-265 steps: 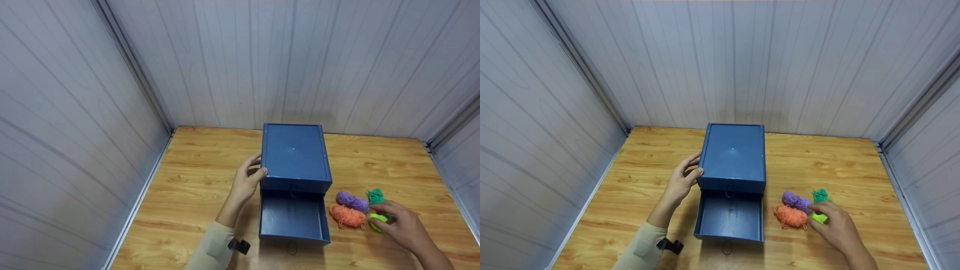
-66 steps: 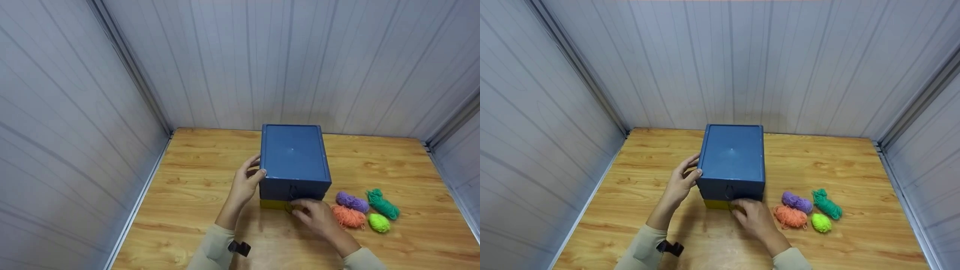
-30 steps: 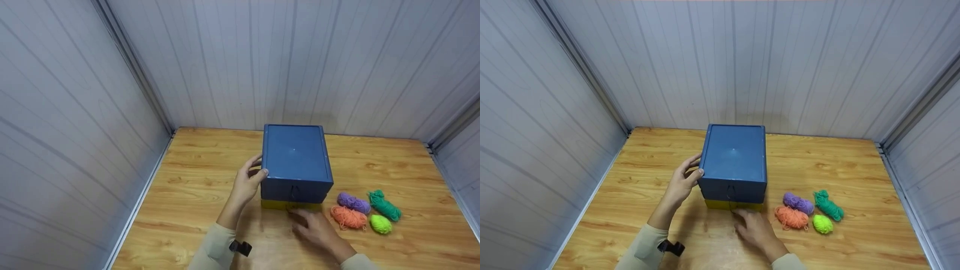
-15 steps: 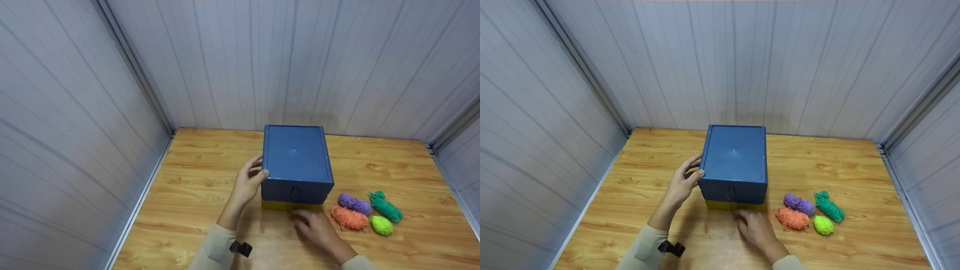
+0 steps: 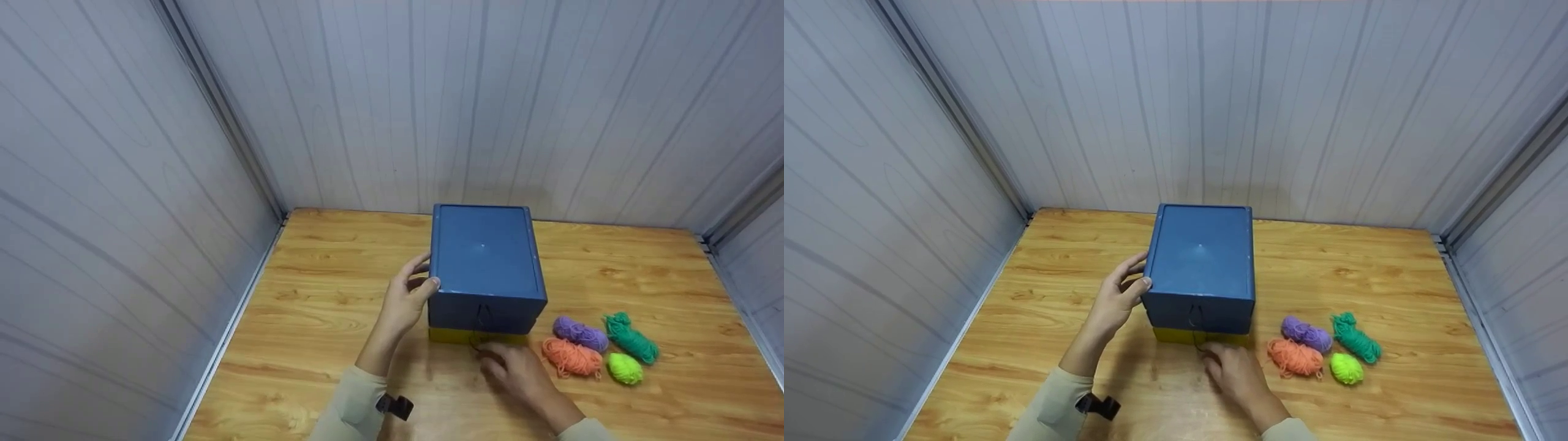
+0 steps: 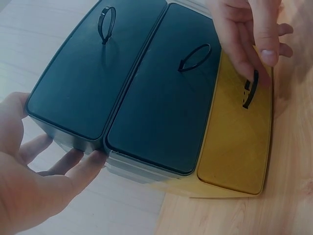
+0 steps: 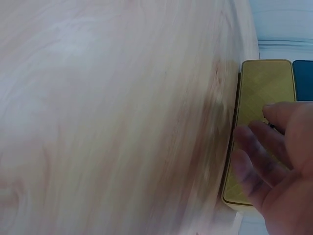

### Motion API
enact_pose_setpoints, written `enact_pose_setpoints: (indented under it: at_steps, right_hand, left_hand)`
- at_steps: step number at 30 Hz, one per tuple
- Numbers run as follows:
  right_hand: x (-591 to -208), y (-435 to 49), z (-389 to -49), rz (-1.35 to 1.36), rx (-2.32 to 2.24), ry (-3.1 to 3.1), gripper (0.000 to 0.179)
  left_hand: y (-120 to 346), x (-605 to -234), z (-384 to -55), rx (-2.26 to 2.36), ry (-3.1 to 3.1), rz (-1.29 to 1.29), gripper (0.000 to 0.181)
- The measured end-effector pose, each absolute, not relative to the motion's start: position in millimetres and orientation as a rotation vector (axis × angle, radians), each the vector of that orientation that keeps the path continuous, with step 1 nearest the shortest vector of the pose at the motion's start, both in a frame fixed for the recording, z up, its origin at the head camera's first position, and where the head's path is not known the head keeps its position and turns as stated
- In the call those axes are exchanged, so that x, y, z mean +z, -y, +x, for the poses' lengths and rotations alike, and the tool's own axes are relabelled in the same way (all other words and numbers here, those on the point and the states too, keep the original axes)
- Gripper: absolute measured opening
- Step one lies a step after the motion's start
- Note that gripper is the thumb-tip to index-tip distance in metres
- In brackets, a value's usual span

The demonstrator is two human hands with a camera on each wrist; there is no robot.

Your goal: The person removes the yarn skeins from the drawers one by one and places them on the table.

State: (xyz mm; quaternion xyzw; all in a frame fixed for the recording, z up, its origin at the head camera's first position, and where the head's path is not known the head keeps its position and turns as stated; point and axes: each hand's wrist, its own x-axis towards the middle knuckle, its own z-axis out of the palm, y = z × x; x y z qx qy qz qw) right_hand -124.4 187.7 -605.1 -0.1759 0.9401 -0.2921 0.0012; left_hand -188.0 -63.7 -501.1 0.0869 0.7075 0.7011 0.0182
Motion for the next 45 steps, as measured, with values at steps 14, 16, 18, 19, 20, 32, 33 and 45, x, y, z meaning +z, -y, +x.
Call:
enact_pose_setpoints:
  at_steps: [14, 16, 18, 19, 20, 32, 33, 45]
  right_hand:
    - [-605.3, -184.6, -121.3, -0.605, -0.947, -3.076, 0.006]
    - [-604.9, -185.1, -120.1, -0.620, -0.960, -3.081, 0.006]
    - [-604.1, -186.0, -118.3, -0.636, -0.970, -3.076, 0.005]
    - [-603.9, -186.5, -117.4, -0.644, -0.973, -3.072, 0.005]
    - [-603.7, -186.9, -116.4, -0.654, -0.971, -3.067, 0.005]
    - [-599.9, -190.2, -101.6, -0.733, -0.953, -3.026, 0.005]
    - [-599.0, -190.6, -100.5, -0.738, -0.957, -3.012, 0.005]
    - [-592.5, -196.5, -88.5, -0.787, -1.055, -2.845, 0.010]
  left_hand:
    - [63.7, -502.0, -189.0, 2.179, -2.197, 0.274, 0.056]
    - [63.9, -502.2, -189.2, 2.181, -2.198, 0.282, 0.056]
    - [64.1, -502.4, -189.1, 2.182, -2.195, 0.287, 0.056]
    - [64.0, -502.5, -189.1, 2.183, -2.195, 0.288, 0.056]
    - [63.9, -502.5, -189.2, 2.185, -2.193, 0.288, 0.056]
    - [63.3, -501.0, -188.6, 2.192, -2.194, 0.270, 0.055]
    - [63.4, -501.4, -188.8, 2.193, -2.194, 0.272, 0.055]
    - [64.1, -501.8, -188.6, 2.196, -2.194, 0.262, 0.055]
